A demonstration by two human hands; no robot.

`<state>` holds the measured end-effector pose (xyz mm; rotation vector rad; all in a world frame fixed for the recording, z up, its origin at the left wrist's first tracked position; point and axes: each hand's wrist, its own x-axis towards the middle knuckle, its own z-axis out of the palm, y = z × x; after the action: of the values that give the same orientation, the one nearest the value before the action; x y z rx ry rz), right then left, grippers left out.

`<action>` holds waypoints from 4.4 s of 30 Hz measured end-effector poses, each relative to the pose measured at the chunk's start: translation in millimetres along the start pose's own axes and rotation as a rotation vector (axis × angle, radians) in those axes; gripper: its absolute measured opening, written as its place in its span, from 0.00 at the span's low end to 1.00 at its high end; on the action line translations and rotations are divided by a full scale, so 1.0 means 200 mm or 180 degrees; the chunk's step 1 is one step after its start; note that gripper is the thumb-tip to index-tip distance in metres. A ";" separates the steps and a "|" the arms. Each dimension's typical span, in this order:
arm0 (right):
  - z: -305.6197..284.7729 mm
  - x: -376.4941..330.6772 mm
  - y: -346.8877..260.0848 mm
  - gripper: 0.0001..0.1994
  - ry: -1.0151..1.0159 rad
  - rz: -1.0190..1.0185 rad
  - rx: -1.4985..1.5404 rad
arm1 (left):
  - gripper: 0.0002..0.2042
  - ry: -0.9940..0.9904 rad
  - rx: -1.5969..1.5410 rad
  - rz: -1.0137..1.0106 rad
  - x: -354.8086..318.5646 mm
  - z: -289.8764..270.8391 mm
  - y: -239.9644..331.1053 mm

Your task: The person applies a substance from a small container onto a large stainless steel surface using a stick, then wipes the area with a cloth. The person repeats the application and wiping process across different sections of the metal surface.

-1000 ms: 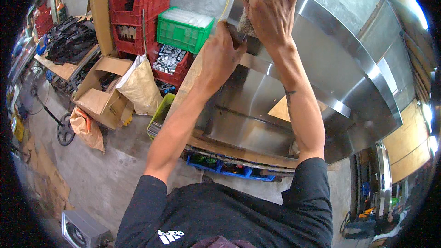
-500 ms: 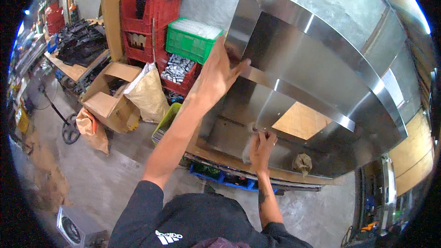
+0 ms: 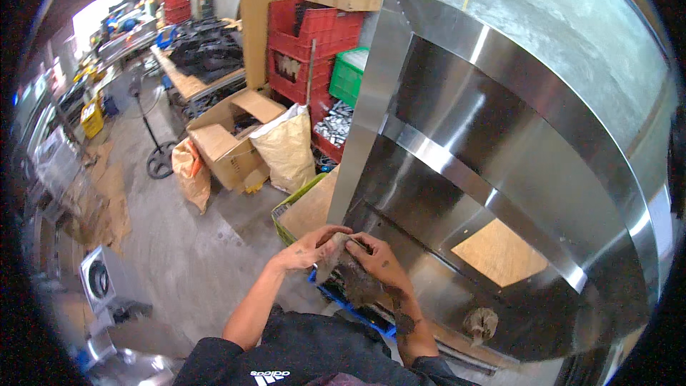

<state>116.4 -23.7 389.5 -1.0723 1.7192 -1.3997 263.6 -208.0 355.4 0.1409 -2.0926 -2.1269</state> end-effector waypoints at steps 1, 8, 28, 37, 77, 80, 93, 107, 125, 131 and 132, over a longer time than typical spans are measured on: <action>-0.02 0.01 -0.03 0.16 -0.0031 0.0143 0.0001 | 0.38 0.0061 0.0150 -0.0148 -0.02 0.03 -0.04; -0.23 0.09 0.17 0.17 -0.0238 0.0233 0.0133 | 0.27 0.0464 -0.0835 -0.0812 -0.12 0.35 -0.12; -0.27 0.04 1.29 0.28 0.0571 -0.0045 -0.2048 | 0.21 0.3683 -0.1742 -0.0430 -0.32 0.59 -0.64; -0.32 -0.22 1.60 0.31 -0.0096 0.0272 -0.2792 | 0.14 0.3833 -0.0292 -0.0759 0.17 0.72 -1.32; -0.36 -0.27 1.76 0.28 -0.0218 -0.0065 -0.3468 | 0.13 0.4078 0.0547 -0.1073 0.63 0.67 -1.67; -0.42 -0.32 1.92 0.28 -0.0176 -0.0480 -0.3559 | 0.12 0.3865 0.0721 -0.0679 0.61 0.76 -1.65; -0.32 -0.22 1.65 0.37 -0.0514 0.1038 -0.3181 | 0.17 0.4055 0.0717 -0.0532 0.70 0.78 -1.60; -0.35 -0.25 1.64 0.34 -0.0559 0.0987 -0.3036 | 0.22 0.4016 0.0541 -0.0330 0.65 0.82 -1.64; -0.48 -0.29 1.88 0.33 -0.0802 -0.0082 -0.3698 | 0.20 0.3371 -0.0348 -0.0999 0.63 0.71 -1.68; -0.57 -0.15 1.80 0.32 -0.0977 0.1140 -0.2214 | 0.20 0.3104 0.0232 -0.0805 0.58 0.83 -1.61; -0.56 -0.14 1.77 0.32 -0.1015 0.1055 -0.1908 | 0.20 0.3147 0.0212 -0.0914 0.58 0.82 -1.58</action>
<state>-34.2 81.8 65.8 -1.1652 2.0014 -0.4797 107.3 -62.2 46.9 1.2614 -1.5601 -1.5507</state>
